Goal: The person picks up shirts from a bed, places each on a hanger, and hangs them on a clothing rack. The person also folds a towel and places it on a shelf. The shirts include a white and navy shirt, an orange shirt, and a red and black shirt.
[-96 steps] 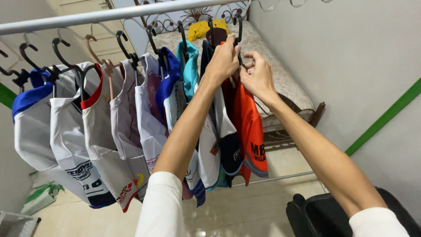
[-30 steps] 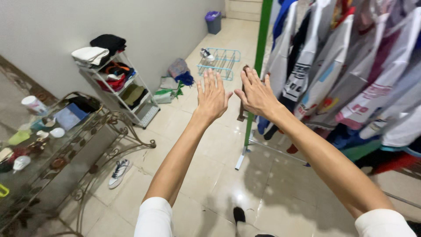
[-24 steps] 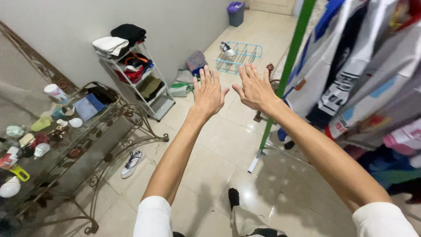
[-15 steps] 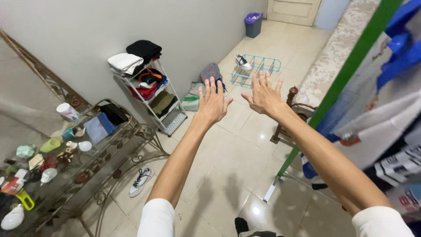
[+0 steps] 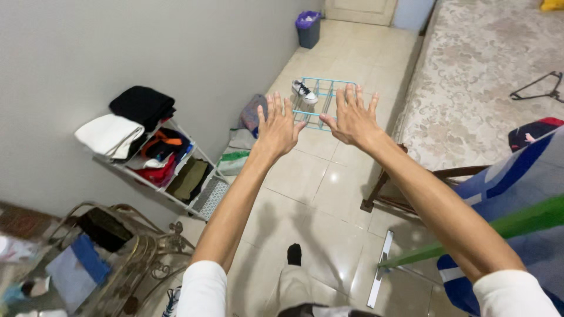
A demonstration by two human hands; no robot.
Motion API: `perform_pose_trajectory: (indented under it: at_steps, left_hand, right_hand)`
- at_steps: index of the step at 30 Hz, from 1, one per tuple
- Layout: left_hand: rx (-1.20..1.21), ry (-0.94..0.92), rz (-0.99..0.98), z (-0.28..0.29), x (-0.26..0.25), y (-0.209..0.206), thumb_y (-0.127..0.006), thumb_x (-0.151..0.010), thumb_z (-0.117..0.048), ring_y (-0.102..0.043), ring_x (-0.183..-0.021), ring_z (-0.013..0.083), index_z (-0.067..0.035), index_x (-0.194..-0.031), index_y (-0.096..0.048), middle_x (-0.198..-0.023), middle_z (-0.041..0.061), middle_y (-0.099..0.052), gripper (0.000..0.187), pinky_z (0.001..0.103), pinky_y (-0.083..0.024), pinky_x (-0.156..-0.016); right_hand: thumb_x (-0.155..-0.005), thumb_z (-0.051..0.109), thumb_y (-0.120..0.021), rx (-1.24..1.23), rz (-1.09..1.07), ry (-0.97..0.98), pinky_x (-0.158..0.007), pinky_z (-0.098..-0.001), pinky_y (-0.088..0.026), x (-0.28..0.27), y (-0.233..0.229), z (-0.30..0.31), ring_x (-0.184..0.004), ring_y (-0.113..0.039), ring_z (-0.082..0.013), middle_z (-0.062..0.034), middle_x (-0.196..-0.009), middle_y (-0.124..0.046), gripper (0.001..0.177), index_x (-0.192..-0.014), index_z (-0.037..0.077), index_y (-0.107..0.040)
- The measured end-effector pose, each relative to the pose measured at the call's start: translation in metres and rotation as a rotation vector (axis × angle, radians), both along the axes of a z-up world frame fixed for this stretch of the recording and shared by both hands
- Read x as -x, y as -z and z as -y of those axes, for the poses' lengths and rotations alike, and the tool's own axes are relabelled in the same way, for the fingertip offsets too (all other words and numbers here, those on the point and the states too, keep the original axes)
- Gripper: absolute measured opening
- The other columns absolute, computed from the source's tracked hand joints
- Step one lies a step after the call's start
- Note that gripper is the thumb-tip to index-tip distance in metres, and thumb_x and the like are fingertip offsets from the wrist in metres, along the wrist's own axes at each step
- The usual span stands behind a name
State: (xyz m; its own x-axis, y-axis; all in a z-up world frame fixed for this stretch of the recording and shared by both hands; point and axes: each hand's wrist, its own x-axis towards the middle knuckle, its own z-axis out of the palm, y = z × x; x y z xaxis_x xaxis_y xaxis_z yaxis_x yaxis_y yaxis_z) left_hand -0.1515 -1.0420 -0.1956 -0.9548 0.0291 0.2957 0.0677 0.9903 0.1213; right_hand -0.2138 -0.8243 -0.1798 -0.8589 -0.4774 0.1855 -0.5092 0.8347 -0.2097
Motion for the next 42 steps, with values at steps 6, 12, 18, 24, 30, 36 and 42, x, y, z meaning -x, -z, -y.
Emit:
perform_pose_trajectory:
  at_steps: [6,12,18,24,30,36,42]
  left_hand:
    - [-0.002,0.138,0.085,0.047,0.161,-0.004,-0.056,-0.097,-0.05,-0.011,-0.152,0.0493,0.006,-0.154,-0.026,-0.163,0.034,-0.014,0.086,0.068,-0.012,-0.118]
    - [0.022,0.315,0.076,0.036,0.323,-0.006,-0.056,-0.099,-0.05,-0.011,-0.153,0.0508,0.007,-0.155,-0.026,-0.163,0.036,-0.014,0.085,0.068,-0.012,-0.118]
    - [-0.005,0.471,0.088,-0.006,0.474,0.01,-0.056,-0.099,-0.05,-0.011,-0.153,0.0501,0.006,-0.155,-0.026,-0.163,0.035,-0.013,0.085,0.068,-0.013,-0.118]
    - [0.035,0.575,0.071,-0.063,0.636,-0.006,-0.055,-0.1,-0.049,-0.012,-0.153,0.0489,0.005,-0.156,-0.026,-0.164,0.034,-0.013,0.084,0.066,-0.015,-0.12]
    - [0.035,0.731,0.095,-0.146,0.763,0.006,-0.055,-0.1,-0.05,-0.012,-0.153,0.0487,0.005,-0.156,-0.025,-0.164,0.034,-0.011,0.084,0.066,-0.016,-0.118]
    - [0.038,0.962,0.162,-0.265,0.87,0.011,-0.055,-0.099,-0.049,-0.006,-0.154,0.0485,0.004,-0.156,-0.025,-0.164,0.033,-0.008,0.084,0.065,-0.012,-0.12]
    - [0.041,1.225,0.209,-0.391,0.967,0.029,-0.055,-0.1,-0.048,-0.006,-0.153,0.0484,0.005,-0.157,-0.022,-0.164,0.034,-0.007,0.085,0.065,-0.01,-0.12]
  right_hand:
    - [-0.099,0.065,-0.037,-0.044,0.032,0.217,-0.114,-0.0754,0.002,0.144,-0.005,0.024,-0.154,-0.006,-0.0462,-0.0289,-0.165,-0.015,0.093,-0.158,-0.004,-0.019]
    - [-0.098,0.066,-0.037,-0.051,0.073,0.429,-0.113,-0.0764,0.003,0.257,-0.006,0.0,-0.154,-0.004,-0.0472,-0.0289,-0.166,-0.013,0.094,-0.158,-0.004,-0.018]
    - [-0.098,0.067,-0.038,-0.036,0.079,0.575,-0.113,-0.0774,0.004,0.378,0.008,-0.034,-0.154,-0.003,-0.0478,-0.03,-0.165,-0.011,0.096,-0.158,-0.004,-0.016]
    - [-0.098,0.067,-0.039,0.022,0.015,0.654,-0.112,-0.0766,0.003,0.514,0.005,-0.083,-0.154,-0.003,-0.0491,-0.0298,-0.166,-0.01,0.096,-0.158,-0.004,-0.016]
    - [-0.097,0.066,-0.04,0.041,0.048,0.812,-0.114,-0.0755,0.002,0.599,0.024,-0.156,-0.153,-0.005,-0.0483,-0.0287,-0.166,-0.012,0.096,-0.159,-0.003,-0.018]
    - [-0.097,0.067,-0.041,0.008,0.1,1.081,-0.114,-0.0762,0.002,0.651,0.03,-0.251,-0.154,-0.004,-0.0482,-0.0278,-0.166,-0.013,0.095,-0.159,-0.002,-0.019]
    - [-0.099,0.067,-0.039,-0.037,0.054,1.346,-0.112,-0.0778,-0.003,0.688,0.036,-0.345,-0.153,-0.007,-0.049,-0.0303,-0.165,-0.015,0.094,-0.158,-0.004,-0.021]
